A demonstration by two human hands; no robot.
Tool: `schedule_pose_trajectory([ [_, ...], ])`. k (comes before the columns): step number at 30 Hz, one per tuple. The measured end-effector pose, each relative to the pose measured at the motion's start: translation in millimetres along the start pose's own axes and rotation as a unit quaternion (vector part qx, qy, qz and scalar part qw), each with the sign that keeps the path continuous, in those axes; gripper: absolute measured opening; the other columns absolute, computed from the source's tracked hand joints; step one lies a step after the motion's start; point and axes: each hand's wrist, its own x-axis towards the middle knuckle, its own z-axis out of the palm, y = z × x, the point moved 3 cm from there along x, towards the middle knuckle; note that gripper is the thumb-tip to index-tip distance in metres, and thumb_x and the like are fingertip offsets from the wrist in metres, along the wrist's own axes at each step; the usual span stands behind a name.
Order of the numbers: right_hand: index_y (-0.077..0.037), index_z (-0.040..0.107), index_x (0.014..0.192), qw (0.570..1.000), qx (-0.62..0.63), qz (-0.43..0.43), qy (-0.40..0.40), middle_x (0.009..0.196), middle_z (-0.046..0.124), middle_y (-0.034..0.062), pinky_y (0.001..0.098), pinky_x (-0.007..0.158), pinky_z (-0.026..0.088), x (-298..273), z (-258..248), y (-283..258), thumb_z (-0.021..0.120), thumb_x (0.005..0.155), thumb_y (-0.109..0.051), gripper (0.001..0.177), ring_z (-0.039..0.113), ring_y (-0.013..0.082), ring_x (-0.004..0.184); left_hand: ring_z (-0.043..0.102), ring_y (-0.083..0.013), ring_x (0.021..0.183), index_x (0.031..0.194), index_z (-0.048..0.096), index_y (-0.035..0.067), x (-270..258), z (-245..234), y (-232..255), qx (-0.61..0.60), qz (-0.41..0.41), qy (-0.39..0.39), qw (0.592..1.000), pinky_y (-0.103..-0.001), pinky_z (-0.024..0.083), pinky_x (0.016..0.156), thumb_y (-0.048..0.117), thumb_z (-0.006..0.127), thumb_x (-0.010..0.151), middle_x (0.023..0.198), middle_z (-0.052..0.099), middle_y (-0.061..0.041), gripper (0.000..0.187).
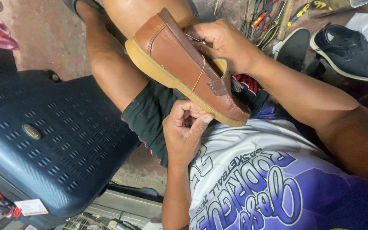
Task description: The person sews a brown leather loafer using a needle and thread, pulling the thread through pre-punched holes along the shoe's upper. They then apply glue from a small bottle to the stitching area and continue sewing.
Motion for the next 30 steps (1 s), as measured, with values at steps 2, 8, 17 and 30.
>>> schedule_pose_trajectory([
  [2,0.0,0.062,0.126,0.999,-0.015,0.047,0.009,0.106,0.067,0.0229,0.0369,0.081,0.053,-3,2,-3,0.062,0.104,-0.013,0.025,0.07,0.032,0.092,0.065,-0.0068,0.085,0.108,0.062,-0.002,-4,-1,3,0.002,0.001,-0.001,1.0,-0.023,0.054,0.081,0.003,0.075,0.096,0.096,0.071,-0.003,0.019],
  [8,0.003,0.056,0.1,0.995,-0.063,0.077,0.005,0.077,0.047,0.0215,0.0396,0.064,0.043,-2,4,-13,0.062,0.105,-0.017,0.021,0.048,0.0355,0.066,0.055,-0.004,0.076,0.104,0.06,-0.001,-11,-6,14,0.048,0.012,0.013,0.999,-0.02,0.047,0.07,0.005,0.064,0.1,0.088,0.062,0.001,0.008],
  [17,0.0,0.061,0.108,0.991,-0.13,0.036,0.006,0.088,0.06,0.0185,0.0432,0.074,0.048,-4,8,-30,0.061,0.115,-0.019,0.02,0.063,0.0383,0.083,0.05,-0.0002,0.069,0.102,0.059,0.001,-10,-13,34,0.058,-0.044,0.016,0.997,-0.017,0.041,0.062,0.002,0.06,0.099,0.081,0.059,0.004,0.003],
  [30,0.003,0.066,0.114,0.982,-0.185,0.004,-0.046,0.094,0.068,0.0165,0.0388,0.073,0.052,11,9,-56,0.065,0.107,-0.004,0.01,0.068,0.0332,0.084,0.051,0.0012,0.072,0.105,0.064,0.001,-1,-37,32,0.024,-0.146,-0.05,0.988,-0.017,0.042,0.061,-0.009,0.056,0.083,0.08,0.059,0.006,0.025],
])
